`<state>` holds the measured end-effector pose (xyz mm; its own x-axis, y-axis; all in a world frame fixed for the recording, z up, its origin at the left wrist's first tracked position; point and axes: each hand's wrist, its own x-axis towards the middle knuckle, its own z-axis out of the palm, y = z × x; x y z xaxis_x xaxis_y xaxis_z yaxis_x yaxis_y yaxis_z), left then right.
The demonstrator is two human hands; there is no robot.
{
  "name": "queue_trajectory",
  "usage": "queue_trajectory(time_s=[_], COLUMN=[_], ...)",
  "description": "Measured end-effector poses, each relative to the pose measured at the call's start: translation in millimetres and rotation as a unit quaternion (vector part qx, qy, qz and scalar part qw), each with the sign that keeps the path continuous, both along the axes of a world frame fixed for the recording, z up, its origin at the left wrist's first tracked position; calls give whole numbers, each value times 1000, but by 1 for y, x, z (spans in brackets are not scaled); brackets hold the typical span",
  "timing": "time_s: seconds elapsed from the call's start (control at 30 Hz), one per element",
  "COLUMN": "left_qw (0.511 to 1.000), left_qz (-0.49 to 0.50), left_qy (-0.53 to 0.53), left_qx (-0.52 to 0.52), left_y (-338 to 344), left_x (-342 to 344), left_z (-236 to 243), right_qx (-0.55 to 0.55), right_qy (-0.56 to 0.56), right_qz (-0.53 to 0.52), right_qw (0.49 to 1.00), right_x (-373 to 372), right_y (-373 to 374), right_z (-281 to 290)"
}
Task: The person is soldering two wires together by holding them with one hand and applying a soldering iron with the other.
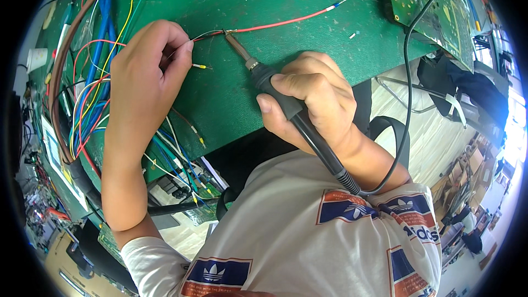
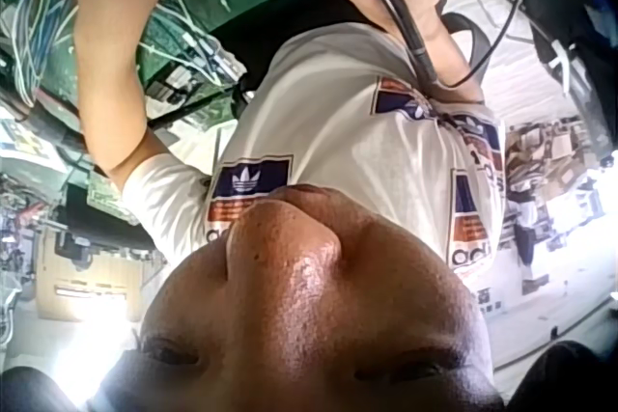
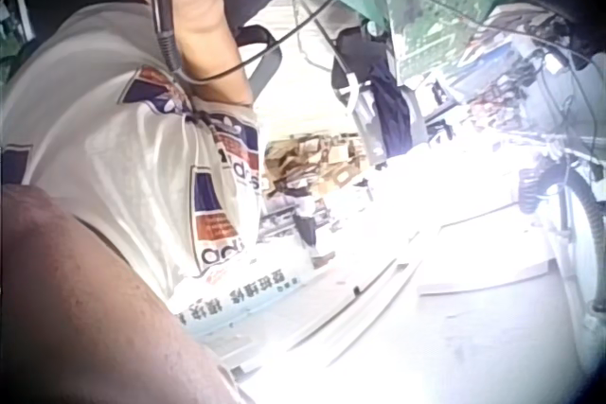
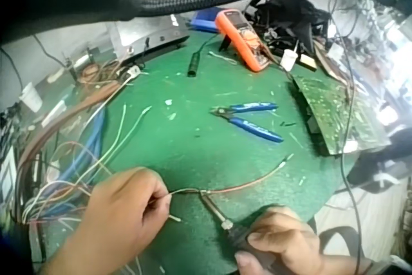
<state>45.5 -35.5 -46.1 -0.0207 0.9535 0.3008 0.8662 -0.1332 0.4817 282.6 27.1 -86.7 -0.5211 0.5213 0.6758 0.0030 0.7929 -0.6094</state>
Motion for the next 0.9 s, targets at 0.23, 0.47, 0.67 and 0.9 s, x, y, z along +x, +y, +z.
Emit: queue_trajectory(time_s=[0.23, 0.47, 0.67, 0.9], left_qw=[1000, 1000, 1000, 1000], left_qz=[-4, -3, -1, -2], left_qy=[-3, -3, 2, 8], left_qx=[7, 15, 16, 20], left_y=[0, 0, 0, 1], left_x=[0, 3, 3, 5], left_z=[-1, 0, 0, 1], right_qx=[0, 6, 40, 49], right_qy=[-9, -4, -8, -11], right_qz=[2, -1, -13, -15], right_qw=[1000, 1000, 999, 999], right_x=[2, 0, -1, 0], right_y=[0, 0, 1, 1], right_z=[0, -1, -1, -3])
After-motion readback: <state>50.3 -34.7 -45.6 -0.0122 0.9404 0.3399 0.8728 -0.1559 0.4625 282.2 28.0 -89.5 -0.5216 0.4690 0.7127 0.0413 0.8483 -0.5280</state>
